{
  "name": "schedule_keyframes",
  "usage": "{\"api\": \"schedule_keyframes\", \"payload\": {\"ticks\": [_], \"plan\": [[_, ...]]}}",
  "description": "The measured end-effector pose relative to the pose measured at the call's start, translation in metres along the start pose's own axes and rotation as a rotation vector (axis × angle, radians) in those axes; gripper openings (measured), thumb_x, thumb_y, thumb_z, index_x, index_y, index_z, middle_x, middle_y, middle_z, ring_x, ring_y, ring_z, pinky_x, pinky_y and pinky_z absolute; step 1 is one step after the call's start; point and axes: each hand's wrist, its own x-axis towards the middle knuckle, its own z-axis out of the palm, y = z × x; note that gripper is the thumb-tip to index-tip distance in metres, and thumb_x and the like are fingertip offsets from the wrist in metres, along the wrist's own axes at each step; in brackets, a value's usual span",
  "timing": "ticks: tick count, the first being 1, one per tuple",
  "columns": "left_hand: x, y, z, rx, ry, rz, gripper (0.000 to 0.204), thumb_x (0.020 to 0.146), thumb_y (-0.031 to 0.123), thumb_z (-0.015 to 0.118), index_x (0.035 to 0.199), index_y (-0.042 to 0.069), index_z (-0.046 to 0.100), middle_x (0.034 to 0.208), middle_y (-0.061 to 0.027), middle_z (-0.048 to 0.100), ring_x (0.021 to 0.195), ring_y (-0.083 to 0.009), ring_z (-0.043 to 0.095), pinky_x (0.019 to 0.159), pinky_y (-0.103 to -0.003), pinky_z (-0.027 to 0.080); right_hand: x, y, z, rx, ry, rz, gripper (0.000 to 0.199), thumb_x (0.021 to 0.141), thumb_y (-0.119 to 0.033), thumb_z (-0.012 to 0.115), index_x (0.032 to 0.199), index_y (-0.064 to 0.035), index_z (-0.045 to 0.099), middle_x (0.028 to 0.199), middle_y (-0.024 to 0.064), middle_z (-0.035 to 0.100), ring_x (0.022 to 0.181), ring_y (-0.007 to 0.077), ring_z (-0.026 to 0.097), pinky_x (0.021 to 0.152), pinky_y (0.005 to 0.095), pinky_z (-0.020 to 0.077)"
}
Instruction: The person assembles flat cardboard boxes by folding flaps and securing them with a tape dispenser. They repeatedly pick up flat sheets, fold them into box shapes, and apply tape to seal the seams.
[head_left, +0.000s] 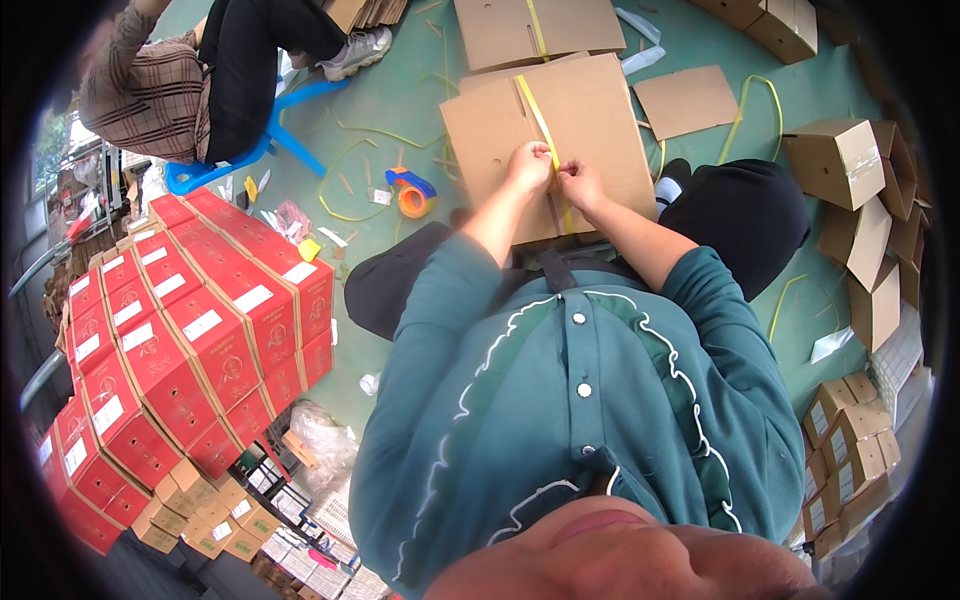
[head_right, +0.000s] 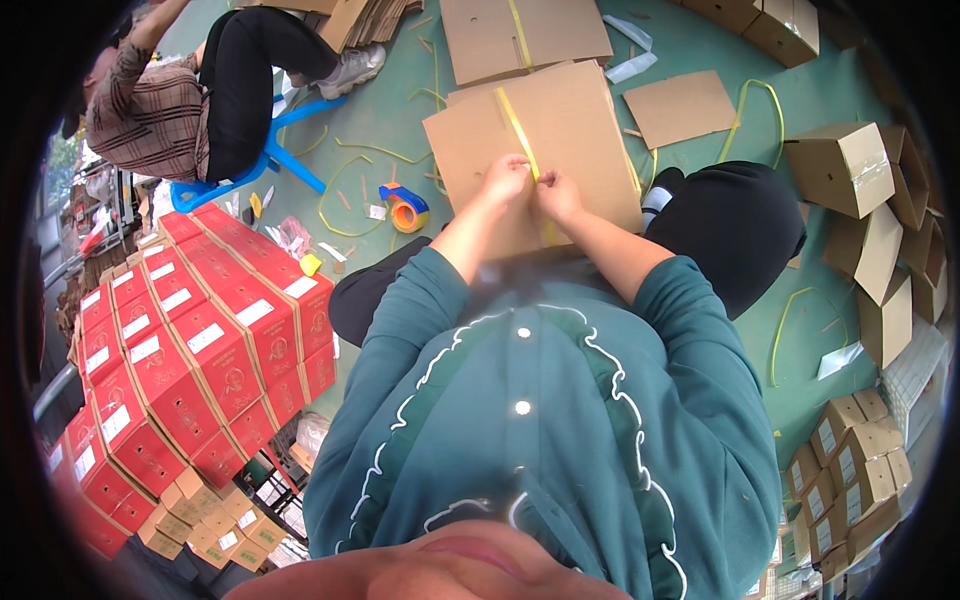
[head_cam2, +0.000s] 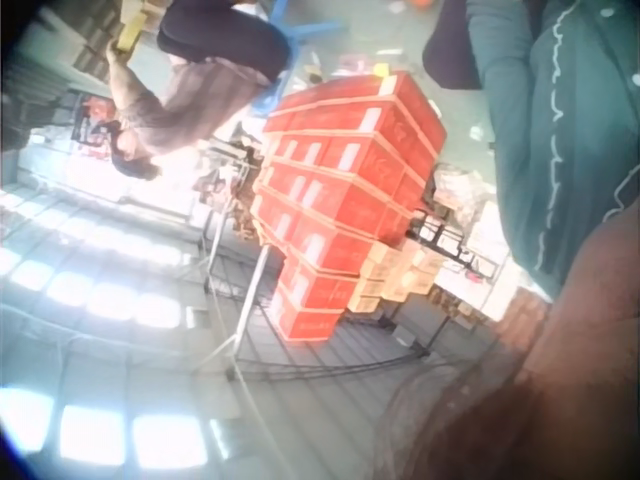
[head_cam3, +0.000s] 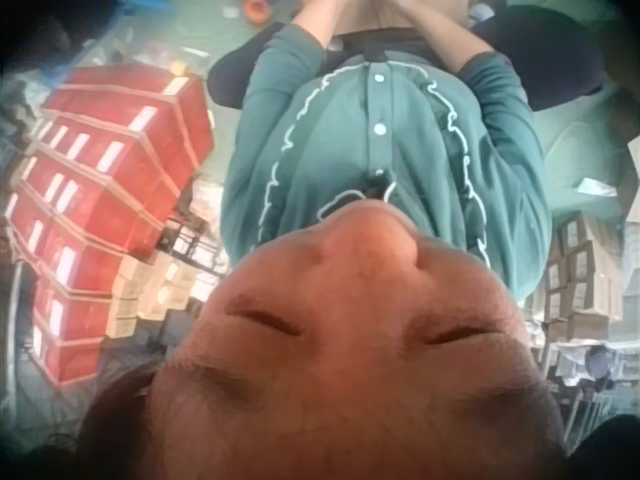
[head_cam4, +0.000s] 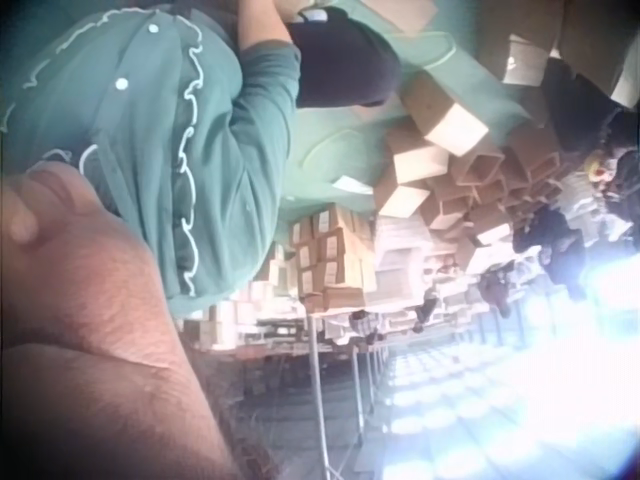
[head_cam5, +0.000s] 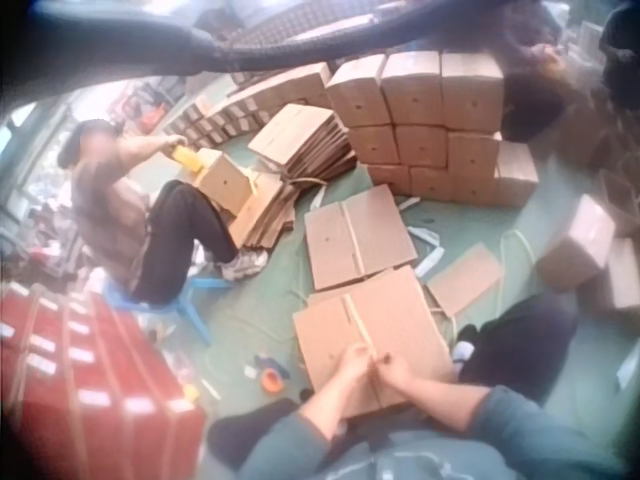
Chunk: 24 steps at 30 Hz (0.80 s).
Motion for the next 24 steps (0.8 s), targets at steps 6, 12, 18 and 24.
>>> {"api": "schedule_keyframes", "payload": {"ticks": [6,12,18,24], "plan": [[0.006,0.028,0.015,0.218,0.207,0.089,0.039,0.084,0.005,0.060,0.122,0.006,0.051,0.114,-0.0179,0.058,0.109,-0.0316,0.058,0.094,-0.039,0.046,0.013,0.016,-0.001,0.019,0.164,-0.143,0.039,0.086,-0.006,0.059,0.125,0.0007,0.052,0.104,0.0089,0.061,0.094,0.0175,0.060,0.082,0.0293,0.0508],[-0.016,0.076,0.006,-0.349,0.108,-0.411,0.050,0.088,0.004,0.058,0.135,0.007,0.040,0.117,-0.0135,0.056,0.093,-0.0221,0.063,0.083,-0.035,0.049,0.014,0.011,-0.004,0.102,0.040,-0.147,0.046,0.085,-0.005,0.061,0.128,0.0018,0.049,0.105,0.0100,0.062,0.095,0.0188,0.061,0.082,0.0301,0.0509],[0.012,0.031,0.002,-0.386,-0.060,-0.349,0.013,0.090,0.015,0.063,0.103,0.012,0.063,0.078,0.0028,0.060,0.068,-0.0076,0.055,0.055,-0.025,0.044,0.015,0.005,-0.008,-0.080,-0.034,-0.246,0.039,0.083,-0.005,0.063,0.122,-0.0012,0.056,0.097,0.0091,0.062,0.083,0.0183,0.061,0.075,0.0295,0.0521],[0.008,0.025,-0.021,-0.507,-0.134,-0.410,0.009,0.095,0.020,0.059,0.103,0.016,0.061,0.082,0.0059,0.059,0.073,-0.0061,0.054,0.061,-0.023,0.043,0.014,0.012,-0.009,-0.358,0.059,-0.472,0.021,0.081,-0.006,0.066,0.101,-0.0030,0.064,0.084,0.0103,0.066,0.077,0.0244,0.064,0.074,0.0356,0.0533]]}}
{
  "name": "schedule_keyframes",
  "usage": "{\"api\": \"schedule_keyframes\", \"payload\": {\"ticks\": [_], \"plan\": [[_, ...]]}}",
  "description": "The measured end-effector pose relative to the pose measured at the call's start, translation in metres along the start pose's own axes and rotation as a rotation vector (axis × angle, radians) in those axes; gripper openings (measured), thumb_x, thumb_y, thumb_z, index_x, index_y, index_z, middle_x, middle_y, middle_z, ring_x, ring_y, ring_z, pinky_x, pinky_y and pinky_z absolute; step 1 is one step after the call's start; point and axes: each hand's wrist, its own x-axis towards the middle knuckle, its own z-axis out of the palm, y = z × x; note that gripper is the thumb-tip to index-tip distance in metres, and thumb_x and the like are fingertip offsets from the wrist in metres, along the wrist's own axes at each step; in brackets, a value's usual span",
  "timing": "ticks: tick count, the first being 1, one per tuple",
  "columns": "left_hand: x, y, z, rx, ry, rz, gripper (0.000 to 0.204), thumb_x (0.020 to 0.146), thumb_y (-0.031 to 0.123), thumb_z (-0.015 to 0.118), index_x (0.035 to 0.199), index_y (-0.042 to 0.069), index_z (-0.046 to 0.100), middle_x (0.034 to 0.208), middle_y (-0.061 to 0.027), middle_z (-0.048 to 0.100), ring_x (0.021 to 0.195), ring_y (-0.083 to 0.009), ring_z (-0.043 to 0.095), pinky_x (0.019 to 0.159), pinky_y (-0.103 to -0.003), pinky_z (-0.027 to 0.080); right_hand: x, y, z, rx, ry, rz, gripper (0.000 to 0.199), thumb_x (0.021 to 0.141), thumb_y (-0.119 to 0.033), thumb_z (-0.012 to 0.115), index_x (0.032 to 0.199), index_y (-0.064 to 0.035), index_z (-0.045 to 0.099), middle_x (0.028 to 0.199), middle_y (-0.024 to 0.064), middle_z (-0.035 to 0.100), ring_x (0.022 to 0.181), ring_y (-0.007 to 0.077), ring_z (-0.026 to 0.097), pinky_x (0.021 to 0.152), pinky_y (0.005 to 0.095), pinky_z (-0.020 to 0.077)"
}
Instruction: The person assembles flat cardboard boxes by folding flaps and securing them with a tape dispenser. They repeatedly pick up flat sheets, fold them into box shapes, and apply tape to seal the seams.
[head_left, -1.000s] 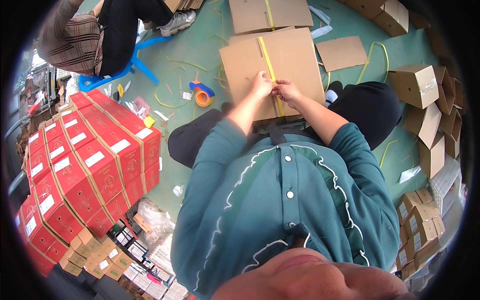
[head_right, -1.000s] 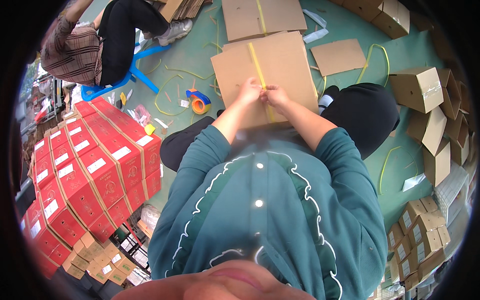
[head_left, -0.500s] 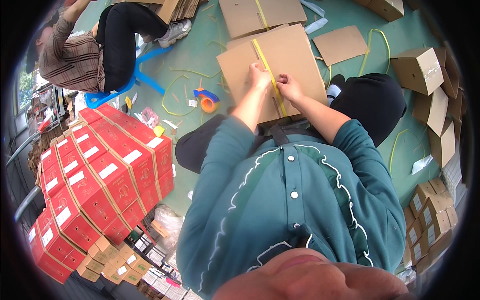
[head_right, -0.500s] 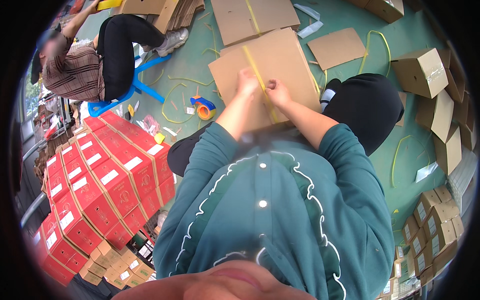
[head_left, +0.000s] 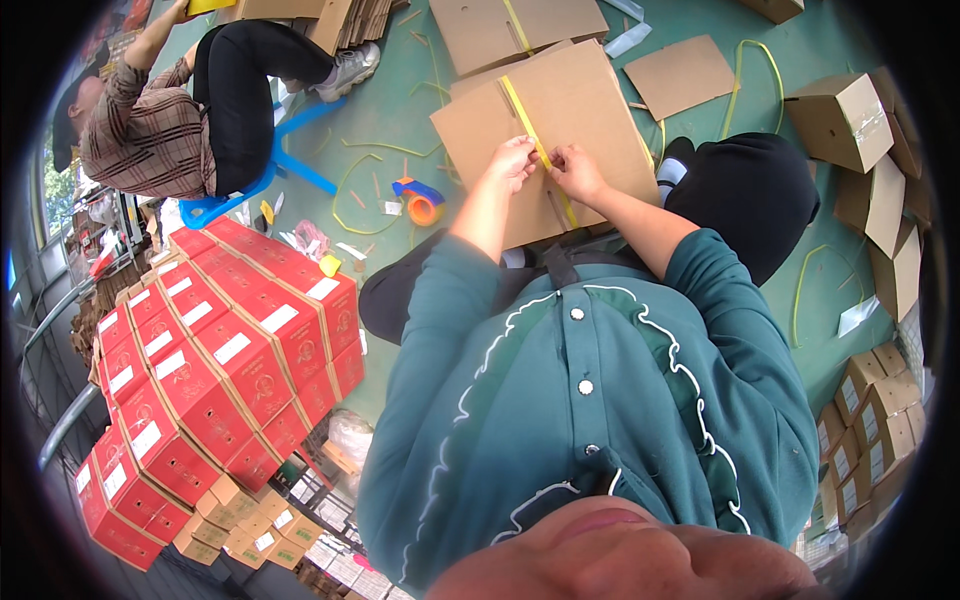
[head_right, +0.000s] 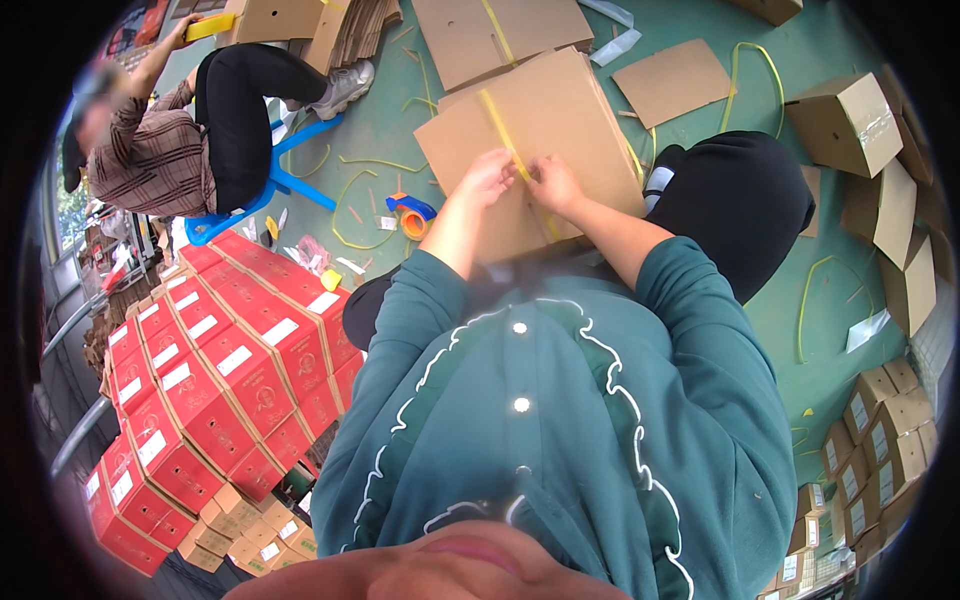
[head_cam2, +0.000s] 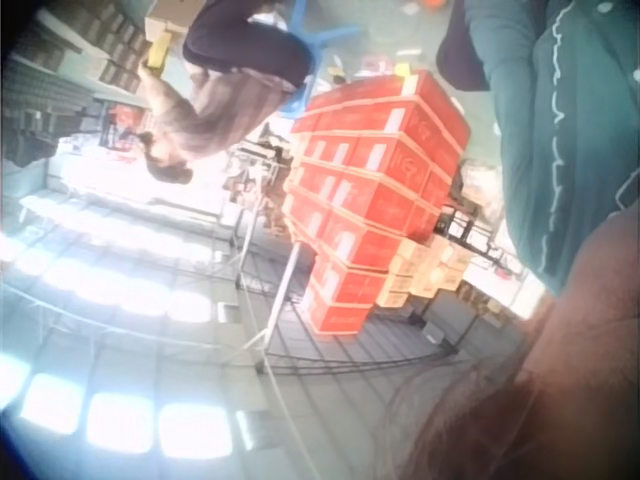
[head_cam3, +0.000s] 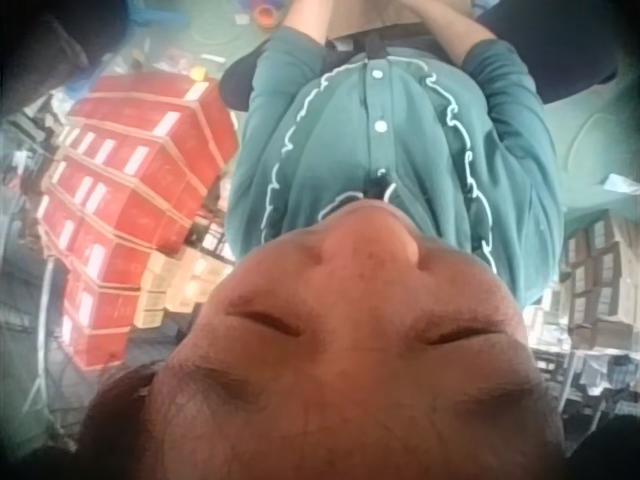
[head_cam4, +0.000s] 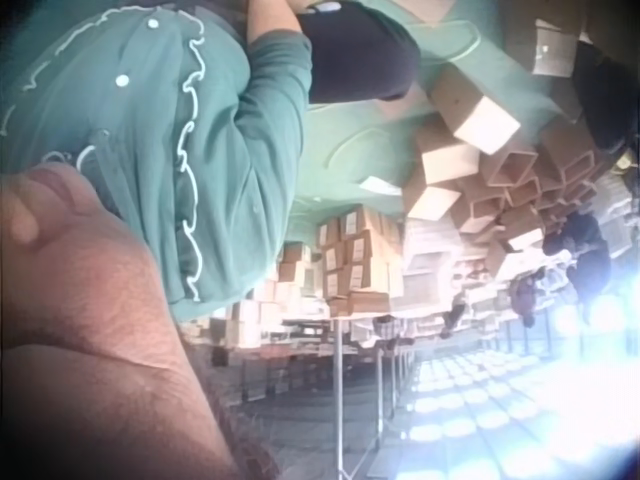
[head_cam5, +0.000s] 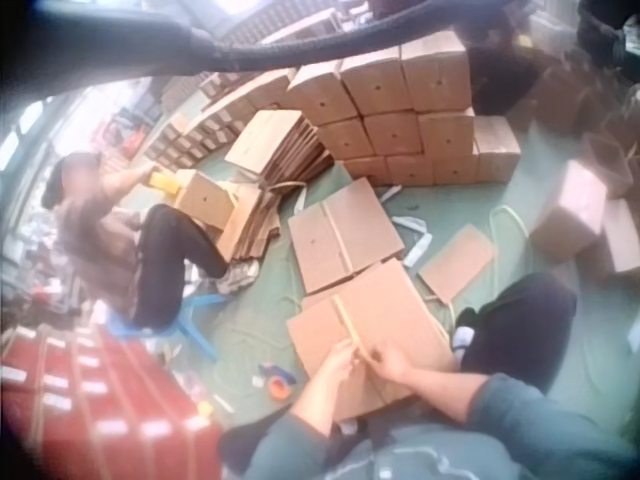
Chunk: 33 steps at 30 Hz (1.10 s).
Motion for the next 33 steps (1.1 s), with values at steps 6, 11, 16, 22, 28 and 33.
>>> {"api": "schedule_keyframes", "payload": {"ticks": [6,11,16,22,28,33], "plan": [[0.005,-0.018,-0.002,-0.015,0.051,0.114,0.008,0.095,0.017,0.059,0.103,0.014,0.058,0.085,0.0038,0.059,0.073,-0.0077,0.055,0.062,-0.026,0.046,0.003,-0.002,-0.003,0.264,-0.298,0.257,0.014,0.087,-0.010,0.064,0.099,-0.0024,0.066,0.086,0.0088,0.069,0.079,0.0167,0.066,0.074,0.0302,0.0529],[-0.020,-0.016,0.013,0.678,0.364,0.798,0.020,0.087,0.007,0.064,0.107,0.005,0.061,0.086,-0.0058,0.061,0.078,-0.0187,0.060,0.072,-0.032,0.052,-0.002,0.000,0.003,0.605,-0.302,0.424,0.013,0.093,-0.008,0.058,0.099,0.0000,0.065,0.088,0.0048,0.069,0.082,0.0116,0.064,0.076,0.0255,0.0515],[-0.043,-0.022,0.000,1.069,0.138,0.954,0.032,0.081,0.009,0.070,0.112,0.003,0.066,0.108,-0.0168,0.065,0.102,-0.0335,0.062,0.089,-0.040,0.050,-0.002,0.000,0.008,0.793,-0.247,0.509,0.015,0.095,-0.005,0.056,0.105,0.0007,0.065,0.093,0.0050,0.068,0.084,0.0124,0.065,0.079,0.0249,0.0514],[-0.046,-0.037,-0.004,1.043,0.142,1.012,0.034,0.079,0.012,0.074,0.111,0.002,0.067,0.107,-0.0165,0.066,0.100,-0.0331,0.063,0.087,-0.038,0.051,0.003,0.016,0.005,0.944,-0.378,0.493,0.020,0.094,-0.004,0.056,0.111,-0.0025,0.065,0.100,0.0034,0.069,0.089,0.0107,0.066,0.080,0.0225,0.0502],[-0.040,-0.034,-0.005,0.984,0.117,0.973,0.024,0.081,0.009,0.070,0.103,-0.001,0.068,0.100,-0.0167,0.067,0.092,-0.0316,0.065,0.082,-0.036,0.052,0.003,0.001,-0.012,0.811,-0.406,0.601,0.024,0.095,-0.005,0.055,0.117,-0.0080,0.065,0.101,0.0001,0.069,0.090,0.0078,0.065,0.078,0.0202,0.0488],[-0.036,-0.049,0.002,0.884,0.157,0.867,0.036,0.080,0.008,0.070,0.114,-0.001,0.063,0.107,-0.0167,0.065,0.097,-0.0283,0.065,0.085,-0.036,0.052,0.006,0.004,-0.006,0.702,-0.351,0.583,0.038,0.090,0.001,0.055,0.127,-0.0034,0.059,0.097,0.0084,0.069,0.086,0.0167,0.069,0.074,0.0287,0.0557]]}}
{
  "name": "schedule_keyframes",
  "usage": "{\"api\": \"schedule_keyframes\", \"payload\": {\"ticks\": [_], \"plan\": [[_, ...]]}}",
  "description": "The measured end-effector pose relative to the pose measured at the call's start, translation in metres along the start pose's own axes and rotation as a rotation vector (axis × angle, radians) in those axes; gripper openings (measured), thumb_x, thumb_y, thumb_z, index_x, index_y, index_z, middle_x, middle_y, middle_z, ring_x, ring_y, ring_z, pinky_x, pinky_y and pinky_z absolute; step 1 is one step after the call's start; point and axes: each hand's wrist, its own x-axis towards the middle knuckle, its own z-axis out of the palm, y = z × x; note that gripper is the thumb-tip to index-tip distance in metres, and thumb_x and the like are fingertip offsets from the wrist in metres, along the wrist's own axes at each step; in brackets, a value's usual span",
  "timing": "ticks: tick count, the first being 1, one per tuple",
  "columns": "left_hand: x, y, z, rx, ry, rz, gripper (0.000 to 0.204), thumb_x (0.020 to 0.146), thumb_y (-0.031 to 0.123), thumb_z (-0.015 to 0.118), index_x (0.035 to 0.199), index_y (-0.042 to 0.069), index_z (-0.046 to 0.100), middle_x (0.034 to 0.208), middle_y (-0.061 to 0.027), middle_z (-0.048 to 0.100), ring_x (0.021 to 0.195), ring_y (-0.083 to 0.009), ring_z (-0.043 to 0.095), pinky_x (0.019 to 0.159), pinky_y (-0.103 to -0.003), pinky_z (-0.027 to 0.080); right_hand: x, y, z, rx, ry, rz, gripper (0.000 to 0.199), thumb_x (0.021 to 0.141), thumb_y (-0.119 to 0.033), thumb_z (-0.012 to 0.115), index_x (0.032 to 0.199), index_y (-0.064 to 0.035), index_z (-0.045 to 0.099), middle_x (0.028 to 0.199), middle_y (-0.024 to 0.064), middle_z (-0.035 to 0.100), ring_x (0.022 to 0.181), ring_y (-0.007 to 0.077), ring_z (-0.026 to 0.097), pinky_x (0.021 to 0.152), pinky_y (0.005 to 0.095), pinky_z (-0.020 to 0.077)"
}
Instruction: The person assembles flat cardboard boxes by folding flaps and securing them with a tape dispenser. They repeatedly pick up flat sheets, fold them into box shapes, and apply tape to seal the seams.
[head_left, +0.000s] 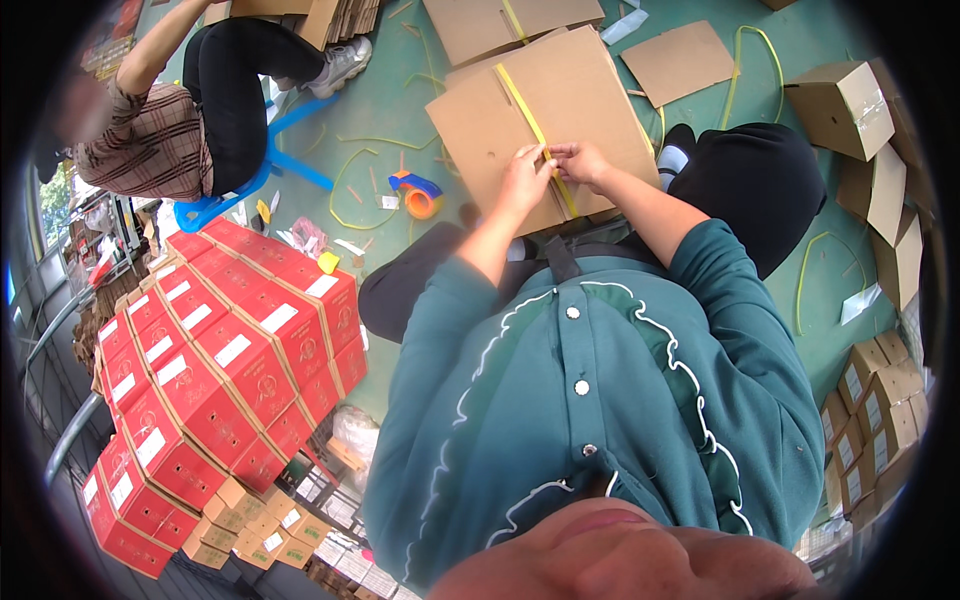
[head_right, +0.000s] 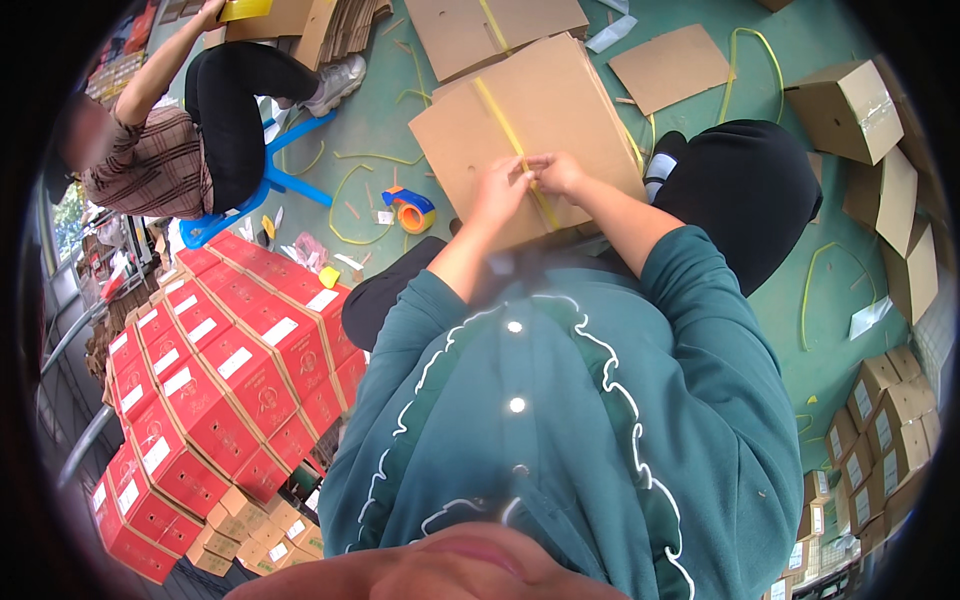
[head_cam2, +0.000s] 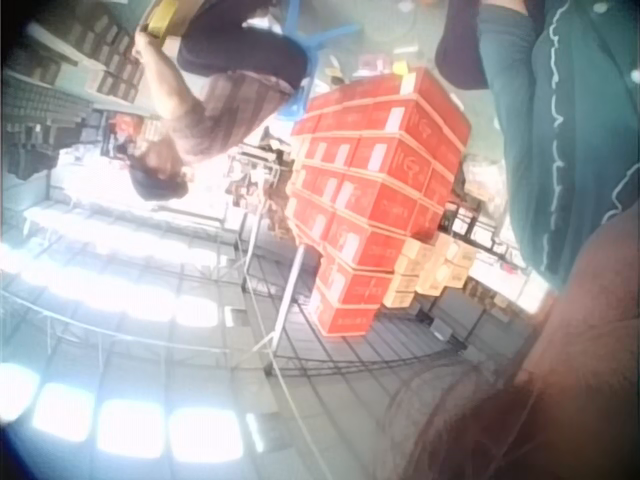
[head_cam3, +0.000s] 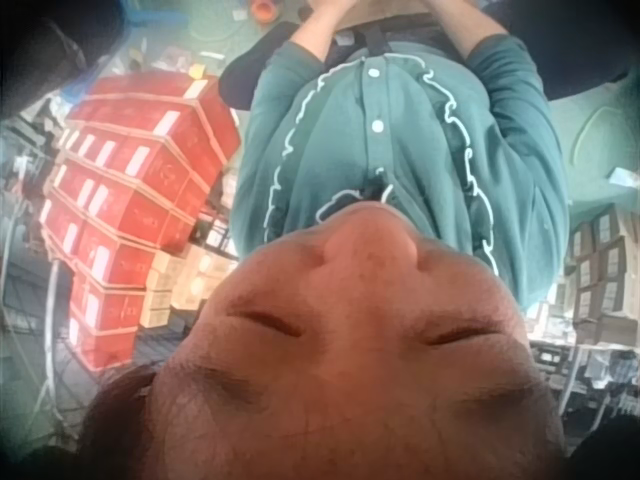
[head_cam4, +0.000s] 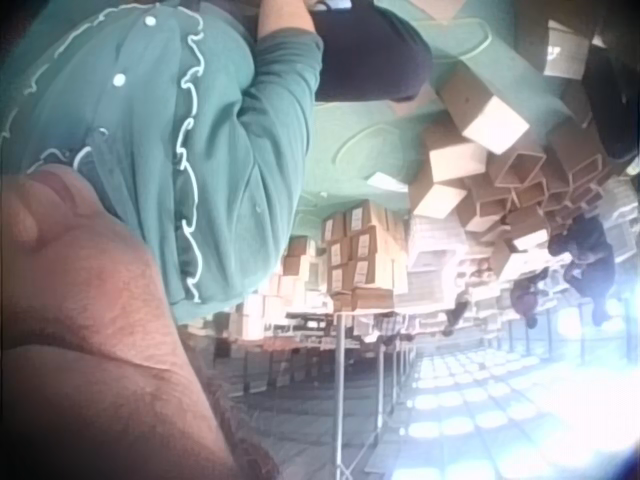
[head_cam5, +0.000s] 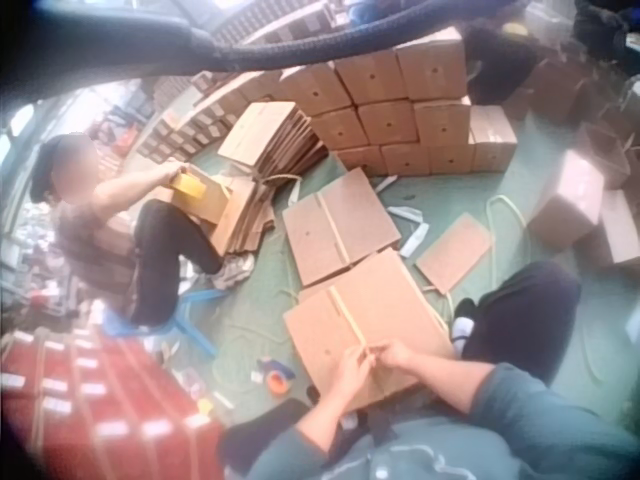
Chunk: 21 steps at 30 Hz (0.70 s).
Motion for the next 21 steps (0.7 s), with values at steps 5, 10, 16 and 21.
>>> {"api": "schedule_keyframes", "payload": {"ticks": [5,10,16,21], "plan": [[-0.008,0.005,0.016,0.118,-0.050,-0.065,0.062,0.075,0.010,0.074,0.132,0.002,0.051,0.125,-0.0171,0.055,0.106,-0.0279,0.061,0.091,-0.037,0.051,0.005,0.004,-0.003,-0.351,0.076,-0.251,0.037,0.084,-0.001,0.061,0.120,-0.0060,0.066,0.086,0.0088,0.071,0.073,0.0160,0.068,0.065,0.0312,0.0543],[-0.009,0.011,0.015,0.058,-0.039,-0.138,0.057,0.077,0.004,0.069,0.131,0.000,0.050,0.120,-0.0170,0.059,0.102,-0.0255,0.063,0.087,-0.036,0.053,-0.025,-0.023,-0.005,-0.538,0.086,-0.454,0.034,0.078,-0.005,0.067,0.112,-0.0063,0.069,0.087,0.0126,0.071,0.071,0.0244,0.068,0.067,0.0369,0.0539],[0.001,-0.001,0.017,-0.355,-0.048,-0.389,0.050,0.082,0.000,0.064,0.129,-0.003,0.050,0.109,-0.0141,0.066,0.096,-0.0187,0.065,0.081,-0.030,0.054,-0.026,-0.021,-0.004,-0.869,0.191,-0.686,0.020,0.076,-0.012,0.069,0.096,-0.0097,0.071,0.091,0.0127,0.066,0.087,0.0351,0.064,0.079,0.0433,0.0520],[-0.001,0.006,0.022,-0.129,-0.068,-0.273,0.059,0.081,0.000,0.065,0.136,0.001,0.044,0.101,-0.0123,0.067,0.091,-0.0198,0.066,0.081,-0.033,0.053,-0.028,-0.027,-0.004,-0.918,0.176,-0.705,0.016,0.081,-0.015,0.065,0.094,-0.0080,0.070,0.090,0.0128,0.065,0.084,0.0340,0.064,0.075,0.0430,0.0516]]}}
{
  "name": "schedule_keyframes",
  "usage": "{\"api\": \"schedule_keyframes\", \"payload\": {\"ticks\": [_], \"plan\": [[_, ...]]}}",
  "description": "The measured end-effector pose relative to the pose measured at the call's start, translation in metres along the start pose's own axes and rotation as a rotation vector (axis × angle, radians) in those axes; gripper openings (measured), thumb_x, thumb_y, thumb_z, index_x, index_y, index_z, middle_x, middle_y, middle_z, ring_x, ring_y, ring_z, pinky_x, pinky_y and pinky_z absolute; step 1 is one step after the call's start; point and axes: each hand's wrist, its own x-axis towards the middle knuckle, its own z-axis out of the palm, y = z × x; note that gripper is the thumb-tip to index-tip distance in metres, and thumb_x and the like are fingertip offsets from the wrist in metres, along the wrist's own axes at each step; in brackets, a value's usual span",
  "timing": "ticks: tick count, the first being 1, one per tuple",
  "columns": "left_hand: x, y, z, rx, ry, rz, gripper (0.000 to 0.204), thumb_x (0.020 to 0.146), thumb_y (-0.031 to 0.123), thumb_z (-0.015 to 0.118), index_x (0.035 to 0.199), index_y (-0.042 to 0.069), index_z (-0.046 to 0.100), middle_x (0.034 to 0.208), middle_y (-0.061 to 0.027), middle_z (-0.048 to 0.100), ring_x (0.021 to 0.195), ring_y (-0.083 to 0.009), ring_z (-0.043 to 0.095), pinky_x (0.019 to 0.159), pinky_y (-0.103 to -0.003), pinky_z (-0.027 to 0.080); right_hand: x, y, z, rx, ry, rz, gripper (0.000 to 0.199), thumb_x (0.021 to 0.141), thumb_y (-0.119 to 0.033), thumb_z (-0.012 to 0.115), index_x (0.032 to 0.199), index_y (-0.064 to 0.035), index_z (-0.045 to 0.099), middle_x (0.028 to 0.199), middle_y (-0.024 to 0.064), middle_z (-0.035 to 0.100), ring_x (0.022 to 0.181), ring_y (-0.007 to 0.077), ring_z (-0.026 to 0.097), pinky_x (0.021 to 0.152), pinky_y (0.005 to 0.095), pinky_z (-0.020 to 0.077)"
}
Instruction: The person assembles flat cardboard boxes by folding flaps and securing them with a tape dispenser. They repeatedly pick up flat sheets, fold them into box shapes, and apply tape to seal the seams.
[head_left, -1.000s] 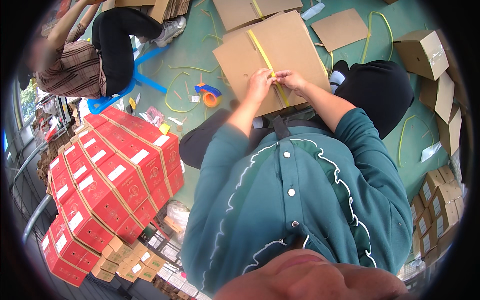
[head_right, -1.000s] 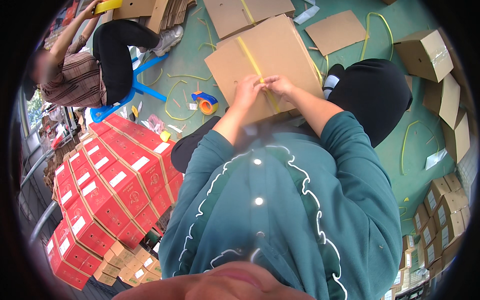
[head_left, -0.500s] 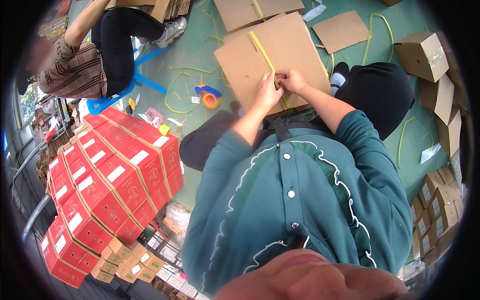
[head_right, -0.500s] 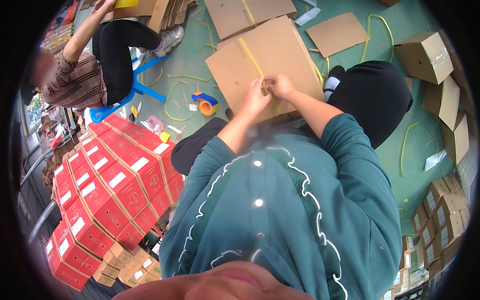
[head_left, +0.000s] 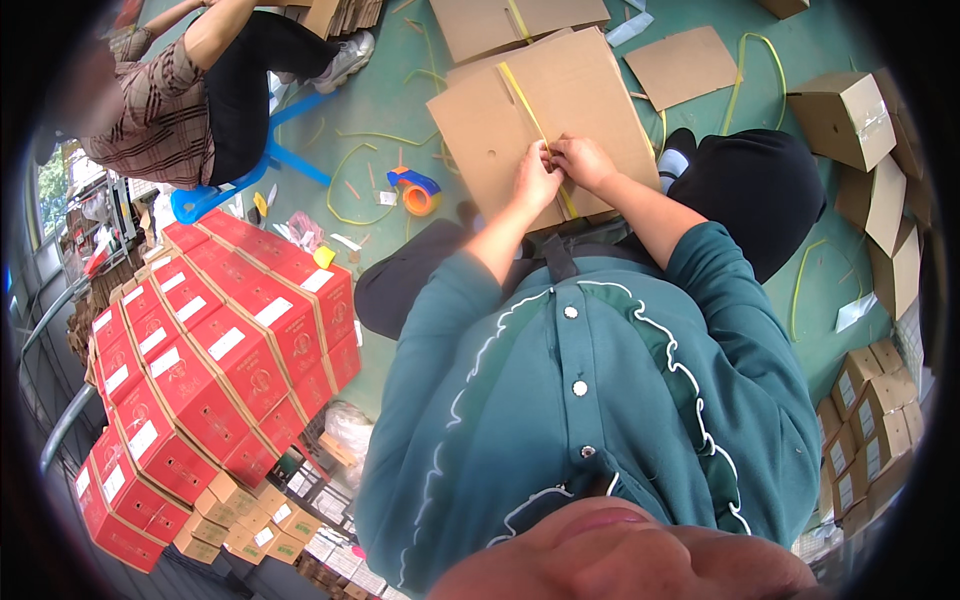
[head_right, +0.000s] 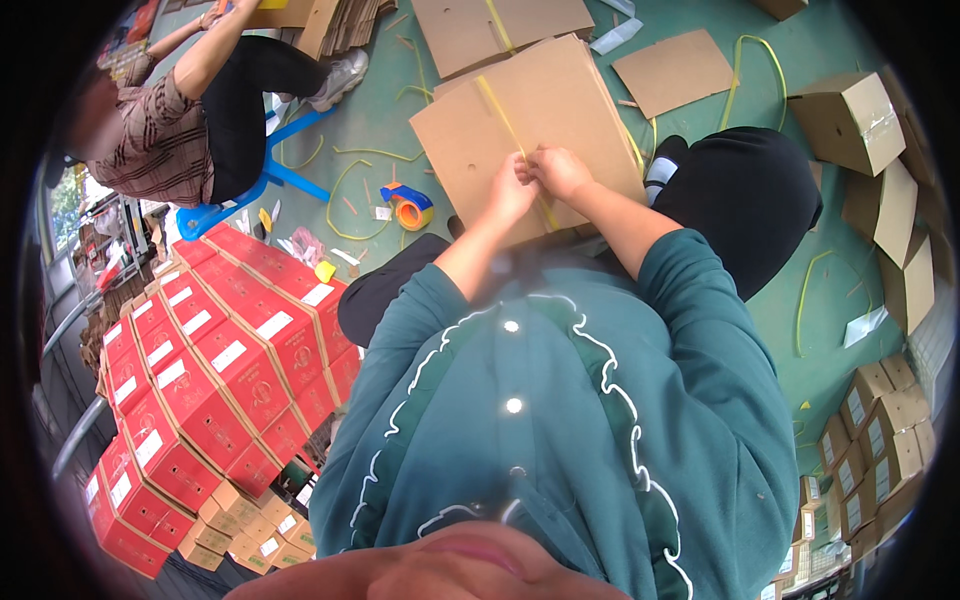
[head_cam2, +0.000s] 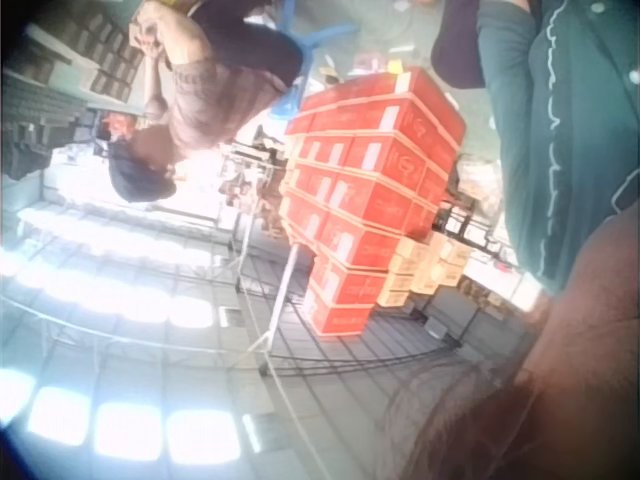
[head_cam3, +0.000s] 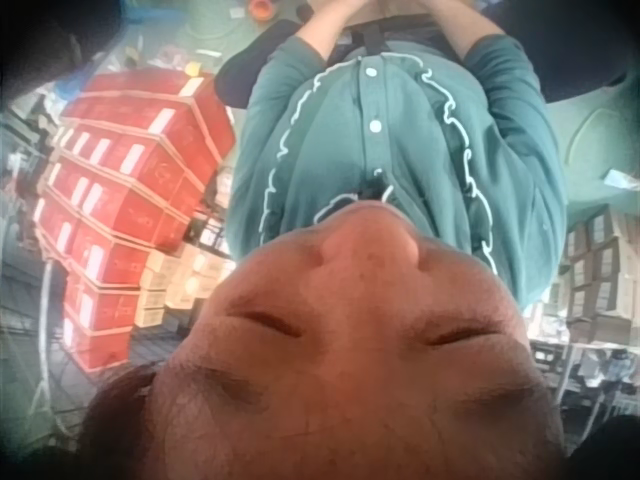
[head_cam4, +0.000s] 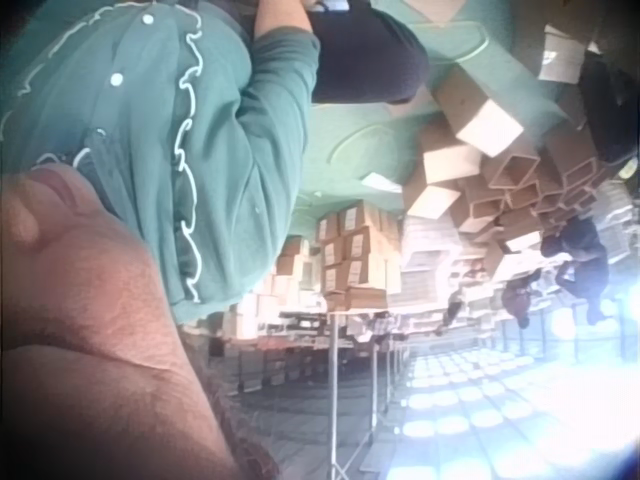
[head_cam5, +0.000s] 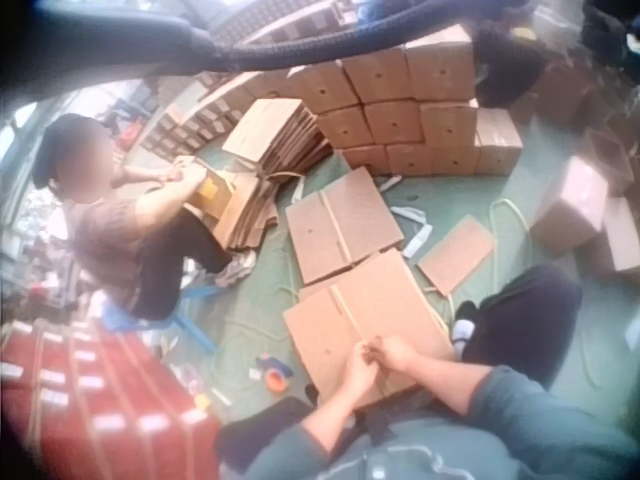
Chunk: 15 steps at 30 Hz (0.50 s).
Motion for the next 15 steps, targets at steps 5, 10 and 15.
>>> {"api": "schedule_keyframes", "payload": {"ticks": [5,10,15], "plan": [[-0.002,0.011,0.001,0.076,0.070,0.078,0.072,0.082,-0.001,0.063,0.146,0.006,0.031,0.096,-0.0113,0.067,0.087,-0.0218,0.067,0.080,-0.035,0.053,0.003,0.008,0.002,-0.140,-0.057,-0.087,0.016,0.084,-0.016,0.061,0.094,-0.0079,0.069,0.089,0.0131,0.065,0.083,0.0342,0.064,0.075,0.0430,0.0517],[-0.001,0.014,0.001,0.014,0.086,0.038,0.077,0.082,-0.001,0.062,0.149,0.008,0.025,0.092,-0.0101,0.066,0.086,-0.0218,0.067,0.079,-0.034,0.052,0.006,0.004,-0.001,-0.289,-0.102,-0.043,0.009,0.079,-0.017,0.061,0.083,-0.0126,0.068,0.086,0.0073,0.064,0.083,0.0283,0.067,0.075,0.0428,0.0528],[0.008,0.005,0.001,-0.048,0.068,0.024,0.082,0.081,-0.001,0.064,0.150,0.004,0.020,0.088,-0.0093,0.066,0.083,-0.0202,0.066,0.079,-0.032,0.053,0.003,0.013,0.005,-0.420,0.014,-0.158,0.011,0.083,-0.022,0.060,0.082,-0.0117,0.063,0.082,0.0070,0.062,0.076,0.0274,0.065,0.069,0.0422,0.0515]]}}
